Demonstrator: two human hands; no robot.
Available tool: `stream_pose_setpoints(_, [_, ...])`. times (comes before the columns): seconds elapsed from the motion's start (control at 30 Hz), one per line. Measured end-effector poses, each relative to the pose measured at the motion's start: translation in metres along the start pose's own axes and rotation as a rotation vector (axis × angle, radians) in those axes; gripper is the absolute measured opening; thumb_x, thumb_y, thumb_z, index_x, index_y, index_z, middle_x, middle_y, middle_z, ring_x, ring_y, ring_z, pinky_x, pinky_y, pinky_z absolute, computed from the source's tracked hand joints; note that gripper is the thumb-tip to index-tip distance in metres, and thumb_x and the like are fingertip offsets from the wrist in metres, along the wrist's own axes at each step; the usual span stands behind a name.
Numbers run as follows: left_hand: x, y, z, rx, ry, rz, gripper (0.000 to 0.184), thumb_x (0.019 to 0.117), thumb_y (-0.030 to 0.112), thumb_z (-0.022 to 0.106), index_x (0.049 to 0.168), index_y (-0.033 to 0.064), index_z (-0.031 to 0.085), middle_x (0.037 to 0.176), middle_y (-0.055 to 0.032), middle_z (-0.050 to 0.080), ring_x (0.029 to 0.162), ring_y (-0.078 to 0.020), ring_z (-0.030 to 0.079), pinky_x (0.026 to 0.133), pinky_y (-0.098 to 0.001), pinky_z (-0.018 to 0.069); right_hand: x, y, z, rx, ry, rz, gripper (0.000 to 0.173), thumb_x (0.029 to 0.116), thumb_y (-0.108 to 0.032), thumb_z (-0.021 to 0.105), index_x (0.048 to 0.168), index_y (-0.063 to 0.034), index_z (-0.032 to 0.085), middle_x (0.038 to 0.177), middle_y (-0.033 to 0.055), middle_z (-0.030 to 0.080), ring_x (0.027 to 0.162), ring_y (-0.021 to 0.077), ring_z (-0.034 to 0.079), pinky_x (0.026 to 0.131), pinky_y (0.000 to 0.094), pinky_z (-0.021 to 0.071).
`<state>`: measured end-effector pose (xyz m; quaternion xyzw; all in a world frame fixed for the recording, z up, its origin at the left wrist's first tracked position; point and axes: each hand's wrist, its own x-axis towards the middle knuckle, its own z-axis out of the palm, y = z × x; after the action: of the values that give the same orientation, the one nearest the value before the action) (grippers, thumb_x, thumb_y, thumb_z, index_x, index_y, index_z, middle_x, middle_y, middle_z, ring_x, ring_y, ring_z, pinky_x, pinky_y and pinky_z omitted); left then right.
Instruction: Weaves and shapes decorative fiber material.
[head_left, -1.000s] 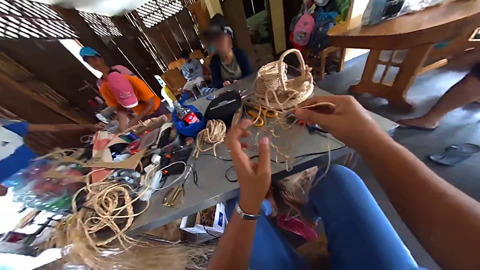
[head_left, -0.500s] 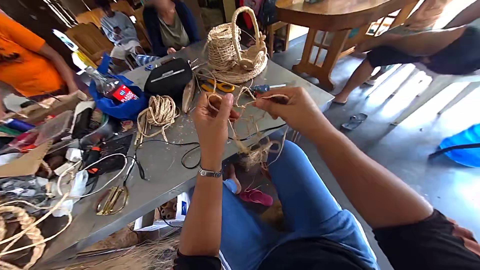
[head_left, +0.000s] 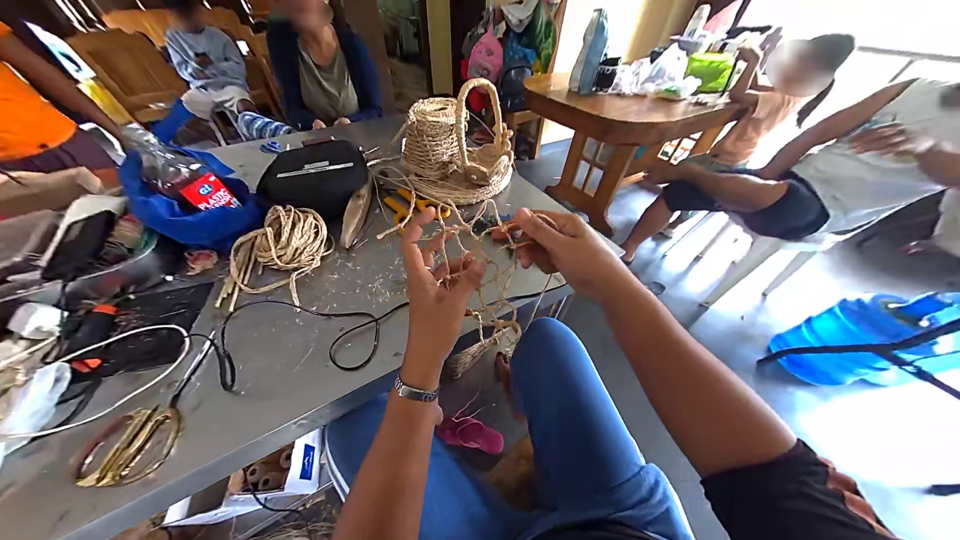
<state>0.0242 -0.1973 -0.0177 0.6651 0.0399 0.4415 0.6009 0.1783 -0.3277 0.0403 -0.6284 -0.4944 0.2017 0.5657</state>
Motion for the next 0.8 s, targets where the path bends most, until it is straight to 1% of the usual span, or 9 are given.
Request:
stream_pose_setpoints(0.1, [0.009,-0.001,-0.005,0.093,-0.053,0.105,0.051,0.0978,0.012,0.065,0.145,0.0202,0.046,0.139,-0.0024,0.053,0.091,-0.0123,0.066,0.075,-0.0301,0.0594,0.007,-0.010,-0.006,-0.019,0.011,-0.011,0.041,0.1127,-0.031,0.037,0.114,-0.0046,0.069,0.071,-0.0061,0.063,0.052,-0.0023,0.046,0.047,0.0144,0.0358])
stream_pose_setpoints(0.17, [0.021,0.003,-0.010,0.160,-0.050,0.170,0.039,0.0988,0.011,0.064,0.137,0.0170,0.058,0.133,-0.0026,0.058,0.087,-0.0104,0.064,0.073,-0.0276,0.0572,0.016,-0.019,-0.008,-0.029,0.007,-0.016,0.043,0.1130,-0.031,0.036,0.112,-0.0046,0.070,0.071,-0.0062,0.065,0.053,-0.0025,0.047,0.048,0.0144,0.0363])
stream_pose_setpoints(0.3, [0.048,0.014,-0.023,0.245,-0.017,0.221,0.042,0.0994,0.012,0.061,0.141,0.0180,0.056,0.136,-0.0027,0.056,0.084,-0.0100,0.062,0.069,-0.0260,0.0545,0.044,-0.028,-0.005,-0.013,-0.010,-0.067,0.047,0.1131,-0.035,0.033,0.115,-0.0049,0.069,0.069,-0.0039,0.065,0.048,-0.0012,0.043,0.045,0.0157,0.0339])
stream_pose_setpoints(0.4, [0.063,0.015,-0.035,0.257,0.058,0.224,0.042,0.0967,0.007,0.062,0.138,0.0162,0.058,0.136,-0.0033,0.057,0.076,-0.0097,0.059,0.063,-0.0258,0.0520,0.064,-0.025,0.005,-0.037,-0.015,-0.098,0.051,0.1117,-0.045,0.033,0.116,-0.0090,0.069,0.065,-0.0018,0.060,0.042,0.0003,0.033,0.040,0.0155,0.0264])
stream_pose_setpoints(0.47, [0.066,0.010,-0.045,0.277,0.110,0.237,0.042,0.0950,0.005,0.061,0.136,0.0143,0.059,0.137,-0.0049,0.055,0.076,-0.0091,0.057,0.062,-0.0252,0.0504,0.082,-0.018,0.012,-0.057,-0.049,-0.124,0.040,0.1103,-0.039,0.043,0.117,-0.0097,0.070,0.069,-0.0044,0.060,0.049,0.0002,0.041,0.046,0.0163,0.0357])
stream_pose_setpoints(0.5, [0.067,0.007,-0.050,0.282,0.135,0.248,0.043,0.0945,0.005,0.061,0.136,0.0135,0.059,0.137,-0.0056,0.055,0.077,-0.0090,0.057,0.063,-0.0250,0.0506,0.092,-0.014,0.017,-0.054,-0.061,-0.150,0.030,0.1076,-0.032,0.052,0.116,-0.0093,0.071,0.073,-0.0046,0.062,0.054,0.0007,0.048,0.051,0.0176,0.0426])
stream_pose_setpoints(0.53, [0.066,0.005,-0.055,0.281,0.169,0.257,0.043,0.0940,0.005,0.062,0.136,0.0134,0.059,0.136,-0.0053,0.055,0.078,-0.0087,0.058,0.064,-0.0247,0.0511,0.101,-0.009,0.023,-0.037,-0.063,-0.179,0.022,0.1038,-0.024,0.059,0.114,-0.0090,0.071,0.077,-0.0050,0.065,0.057,0.0001,0.051,0.053,0.0174,0.0452])
stream_pose_setpoints(0.63, [0.064,0.002,-0.061,0.249,0.263,0.287,0.044,0.0942,0.006,0.063,0.137,0.0161,0.059,0.135,-0.0011,0.056,0.082,-0.0090,0.058,0.067,-0.0254,0.0513,0.123,0.002,0.045,0.063,-0.017,-0.231,0.016,0.0996,-0.018,0.065,0.109,-0.0079,0.073,0.087,-0.0032,0.071,0.053,-0.0024,0.046,0.049,0.0155,0.0402])
stream_pose_setpoints(0.8, [0.075,-0.006,-0.051,0.267,0.287,0.380,0.051,0.0932,0.004,0.065,0.142,0.0157,0.056,0.138,-0.0023,0.052,0.085,-0.0091,0.058,0.067,-0.0242,0.0525,0.142,0.014,0.052,0.219,0.039,-0.301,0.016,0.1001,-0.015,0.065,0.107,-0.0071,0.076,0.085,-0.0029,0.072,0.049,-0.0035,0.042,0.045,0.0136,0.0368])
